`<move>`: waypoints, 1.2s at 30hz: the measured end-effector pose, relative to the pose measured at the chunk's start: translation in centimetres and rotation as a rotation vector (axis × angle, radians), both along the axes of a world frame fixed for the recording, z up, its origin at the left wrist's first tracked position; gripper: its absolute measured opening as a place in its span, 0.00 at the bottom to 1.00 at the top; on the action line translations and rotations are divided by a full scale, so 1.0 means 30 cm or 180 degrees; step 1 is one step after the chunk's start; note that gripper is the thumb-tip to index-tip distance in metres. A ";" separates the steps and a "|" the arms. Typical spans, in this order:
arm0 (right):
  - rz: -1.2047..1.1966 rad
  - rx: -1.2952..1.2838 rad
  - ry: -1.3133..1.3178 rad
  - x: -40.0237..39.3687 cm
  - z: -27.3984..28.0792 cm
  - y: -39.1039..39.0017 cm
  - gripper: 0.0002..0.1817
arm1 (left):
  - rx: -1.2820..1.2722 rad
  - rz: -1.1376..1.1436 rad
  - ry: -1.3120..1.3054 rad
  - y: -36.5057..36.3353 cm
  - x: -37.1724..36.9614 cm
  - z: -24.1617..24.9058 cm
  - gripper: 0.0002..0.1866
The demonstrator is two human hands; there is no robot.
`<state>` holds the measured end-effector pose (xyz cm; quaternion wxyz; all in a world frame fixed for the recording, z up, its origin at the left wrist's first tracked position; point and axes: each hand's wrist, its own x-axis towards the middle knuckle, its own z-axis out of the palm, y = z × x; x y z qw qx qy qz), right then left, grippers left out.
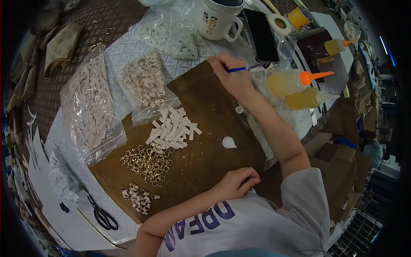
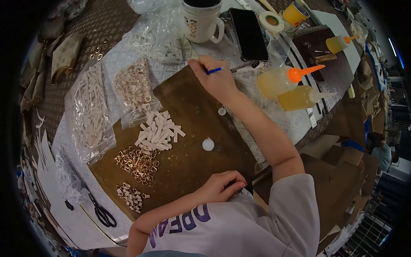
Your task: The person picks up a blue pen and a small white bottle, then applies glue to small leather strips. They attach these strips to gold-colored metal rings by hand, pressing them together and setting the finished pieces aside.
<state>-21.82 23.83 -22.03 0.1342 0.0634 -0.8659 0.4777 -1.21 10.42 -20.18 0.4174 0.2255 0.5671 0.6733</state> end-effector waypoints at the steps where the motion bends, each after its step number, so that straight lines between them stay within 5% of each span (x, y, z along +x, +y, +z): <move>1: 0.0026 -0.0023 0.0051 0.002 0.011 -0.006 0.19 | -0.0019 0.0000 -0.0162 -0.001 -0.004 0.004 0.06; 11: 0.0170 -0.0098 -0.0150 0.011 0.017 -0.001 0.18 | -0.0068 -0.0054 -0.1048 -0.003 -0.013 0.009 0.06; 20: -0.0029 0.0086 0.0352 0.019 0.027 -0.010 0.18 | -0.0008 -0.0091 -0.1038 -0.002 -0.004 -0.004 0.07; 32: -0.0351 -0.1629 0.0449 0.040 0.047 0.048 0.17 | -0.0099 -0.0074 -0.0985 -0.003 -0.007 0.014 0.07; 36: -0.0235 -0.1541 0.0439 0.064 0.075 0.072 0.12 | 0.0023 0.0370 -0.1119 -0.001 0.001 0.016 0.06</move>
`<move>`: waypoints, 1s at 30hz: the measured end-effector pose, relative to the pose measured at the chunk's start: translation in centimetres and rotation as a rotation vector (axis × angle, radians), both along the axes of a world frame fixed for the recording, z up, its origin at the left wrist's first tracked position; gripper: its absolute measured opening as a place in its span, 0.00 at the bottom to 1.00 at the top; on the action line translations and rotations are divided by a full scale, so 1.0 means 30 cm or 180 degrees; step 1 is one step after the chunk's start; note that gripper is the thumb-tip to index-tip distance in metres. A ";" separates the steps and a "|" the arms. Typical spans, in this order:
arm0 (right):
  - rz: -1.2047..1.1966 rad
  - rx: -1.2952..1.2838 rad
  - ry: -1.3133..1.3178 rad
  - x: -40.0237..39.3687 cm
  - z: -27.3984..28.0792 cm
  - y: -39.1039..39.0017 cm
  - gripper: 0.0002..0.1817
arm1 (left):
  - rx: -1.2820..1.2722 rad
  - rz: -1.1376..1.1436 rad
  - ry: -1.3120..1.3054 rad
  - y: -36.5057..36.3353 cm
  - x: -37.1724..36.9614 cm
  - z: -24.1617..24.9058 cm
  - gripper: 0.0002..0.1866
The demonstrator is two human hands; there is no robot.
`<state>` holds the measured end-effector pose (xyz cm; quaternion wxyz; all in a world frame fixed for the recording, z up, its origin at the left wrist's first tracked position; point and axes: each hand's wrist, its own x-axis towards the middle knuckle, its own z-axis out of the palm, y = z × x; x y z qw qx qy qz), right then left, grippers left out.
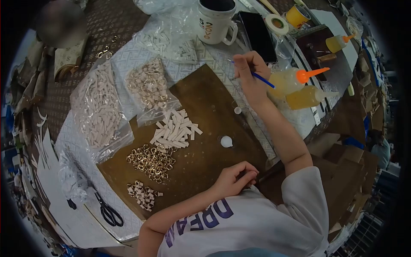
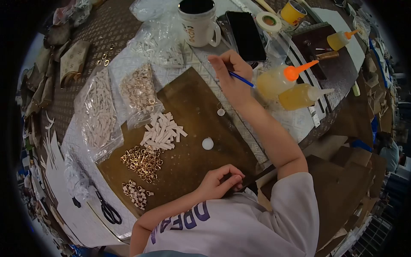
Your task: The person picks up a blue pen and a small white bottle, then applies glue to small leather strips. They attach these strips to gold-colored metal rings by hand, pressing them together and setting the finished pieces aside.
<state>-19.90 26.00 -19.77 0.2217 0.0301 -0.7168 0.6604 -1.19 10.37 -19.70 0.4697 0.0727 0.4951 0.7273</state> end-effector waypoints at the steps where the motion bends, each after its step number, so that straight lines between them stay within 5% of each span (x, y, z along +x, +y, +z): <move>1: 0.0019 -0.0059 0.0043 0.007 0.020 0.001 0.11 | 0.0057 0.0068 -0.0013 -0.001 0.001 -0.001 0.07; 8: 0.0037 -0.0797 -0.0414 0.231 0.215 0.005 0.08 | 0.0254 0.0467 0.0210 0.001 0.015 0.000 0.09; 12: -0.0061 -0.0681 -0.0911 0.520 0.124 0.066 0.12 | 0.0393 0.1095 -0.0262 0.006 0.021 -0.009 0.09; 18: -0.0405 -0.1912 -0.1156 0.743 0.037 -0.027 0.15 | 0.0248 0.1338 -0.0212 0.017 0.031 -0.001 0.09; 30: -0.0326 -0.1571 -0.0956 0.778 0.012 -0.061 0.11 | 0.0322 0.1293 0.0022 0.014 0.035 -0.006 0.10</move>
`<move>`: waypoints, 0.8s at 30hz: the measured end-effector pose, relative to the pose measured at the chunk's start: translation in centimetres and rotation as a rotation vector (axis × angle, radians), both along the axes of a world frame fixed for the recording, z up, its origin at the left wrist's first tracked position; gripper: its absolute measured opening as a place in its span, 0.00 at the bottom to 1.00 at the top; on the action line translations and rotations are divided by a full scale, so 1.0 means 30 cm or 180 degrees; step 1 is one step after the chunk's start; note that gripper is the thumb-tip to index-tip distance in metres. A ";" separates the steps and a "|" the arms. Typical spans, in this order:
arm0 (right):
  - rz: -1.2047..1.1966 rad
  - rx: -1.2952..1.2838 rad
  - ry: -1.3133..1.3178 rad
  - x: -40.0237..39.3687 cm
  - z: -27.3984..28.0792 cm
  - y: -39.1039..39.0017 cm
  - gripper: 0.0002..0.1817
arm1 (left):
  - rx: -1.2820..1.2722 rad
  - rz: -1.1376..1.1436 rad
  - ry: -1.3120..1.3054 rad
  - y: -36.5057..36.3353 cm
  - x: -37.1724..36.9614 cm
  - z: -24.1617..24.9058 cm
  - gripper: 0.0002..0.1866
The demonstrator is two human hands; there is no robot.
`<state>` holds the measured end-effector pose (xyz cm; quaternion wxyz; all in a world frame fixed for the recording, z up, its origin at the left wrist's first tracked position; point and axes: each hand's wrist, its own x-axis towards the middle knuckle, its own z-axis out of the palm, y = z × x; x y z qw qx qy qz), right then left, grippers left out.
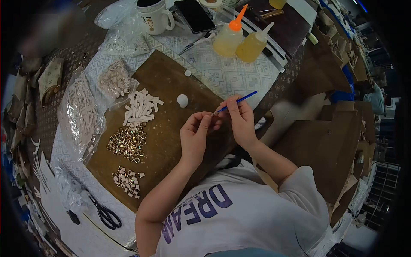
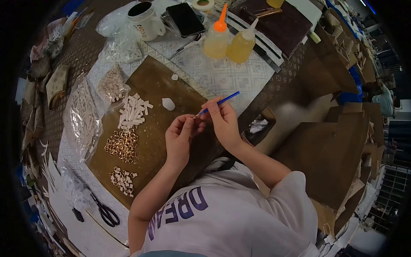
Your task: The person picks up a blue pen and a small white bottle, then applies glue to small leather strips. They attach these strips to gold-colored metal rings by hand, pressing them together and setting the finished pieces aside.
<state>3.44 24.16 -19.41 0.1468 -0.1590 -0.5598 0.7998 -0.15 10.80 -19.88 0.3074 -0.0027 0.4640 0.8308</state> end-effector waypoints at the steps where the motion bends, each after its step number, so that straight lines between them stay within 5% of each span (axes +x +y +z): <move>1: 0.0003 0.0004 0.0002 0.000 0.000 0.001 0.11 | 0.0017 -0.0003 -0.0001 0.000 0.000 0.002 0.10; 24: 0.0036 0.0902 -0.0009 -0.004 0.008 -0.011 0.08 | 0.0061 -0.0014 0.0048 0.003 -0.008 -0.025 0.11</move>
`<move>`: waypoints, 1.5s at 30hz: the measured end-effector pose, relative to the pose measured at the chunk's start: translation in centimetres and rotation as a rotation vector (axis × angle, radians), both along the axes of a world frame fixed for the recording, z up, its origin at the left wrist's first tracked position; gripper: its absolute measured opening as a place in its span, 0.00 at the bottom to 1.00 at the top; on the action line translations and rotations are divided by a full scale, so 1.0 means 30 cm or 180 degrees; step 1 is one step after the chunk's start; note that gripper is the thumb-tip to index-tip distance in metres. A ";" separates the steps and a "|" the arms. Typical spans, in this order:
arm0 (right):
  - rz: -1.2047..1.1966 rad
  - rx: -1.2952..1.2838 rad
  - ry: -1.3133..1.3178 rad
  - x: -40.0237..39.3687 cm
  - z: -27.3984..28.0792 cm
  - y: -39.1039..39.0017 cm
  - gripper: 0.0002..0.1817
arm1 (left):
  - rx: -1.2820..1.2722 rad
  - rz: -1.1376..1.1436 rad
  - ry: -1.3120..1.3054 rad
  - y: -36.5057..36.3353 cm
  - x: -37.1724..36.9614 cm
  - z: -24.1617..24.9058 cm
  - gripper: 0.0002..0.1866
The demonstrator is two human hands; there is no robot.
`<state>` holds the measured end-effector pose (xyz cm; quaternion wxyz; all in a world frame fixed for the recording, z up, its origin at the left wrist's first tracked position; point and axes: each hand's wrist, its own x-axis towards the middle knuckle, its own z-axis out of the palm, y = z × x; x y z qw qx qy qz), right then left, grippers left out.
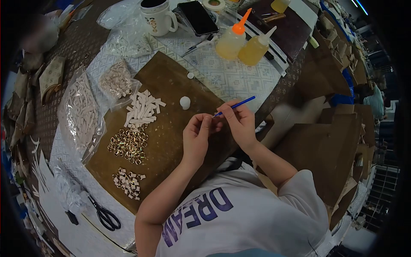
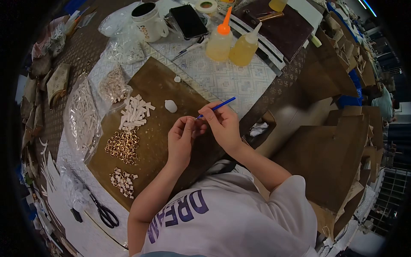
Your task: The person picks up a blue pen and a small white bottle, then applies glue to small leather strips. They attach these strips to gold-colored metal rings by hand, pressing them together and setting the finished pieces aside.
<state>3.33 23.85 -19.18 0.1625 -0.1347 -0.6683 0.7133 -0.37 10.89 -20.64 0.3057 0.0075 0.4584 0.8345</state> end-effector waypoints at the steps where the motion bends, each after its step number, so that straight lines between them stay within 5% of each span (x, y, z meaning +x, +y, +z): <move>1: 0.0025 0.0025 0.0032 -0.002 0.000 0.000 0.08 | -0.0014 -0.0024 0.0019 0.000 -0.002 -0.002 0.11; 23: 0.0209 0.0340 0.0009 -0.025 0.000 0.014 0.10 | 0.0094 -0.0114 -0.0176 -0.008 -0.006 0.001 0.16; 30: -0.0302 -0.2143 -0.0233 -0.061 0.036 0.089 0.14 | 0.0174 -0.0152 -0.0133 -0.012 -0.002 0.012 0.22; 36: -0.0130 -0.2393 -0.0138 -0.080 0.015 0.103 0.14 | 0.0201 -0.0195 -0.0153 -0.011 -0.004 0.014 0.22; 45: 0.0618 0.1028 0.0379 -0.247 0.032 0.108 0.17 | 0.0367 -0.0164 -0.0309 -0.012 -0.008 -0.006 0.22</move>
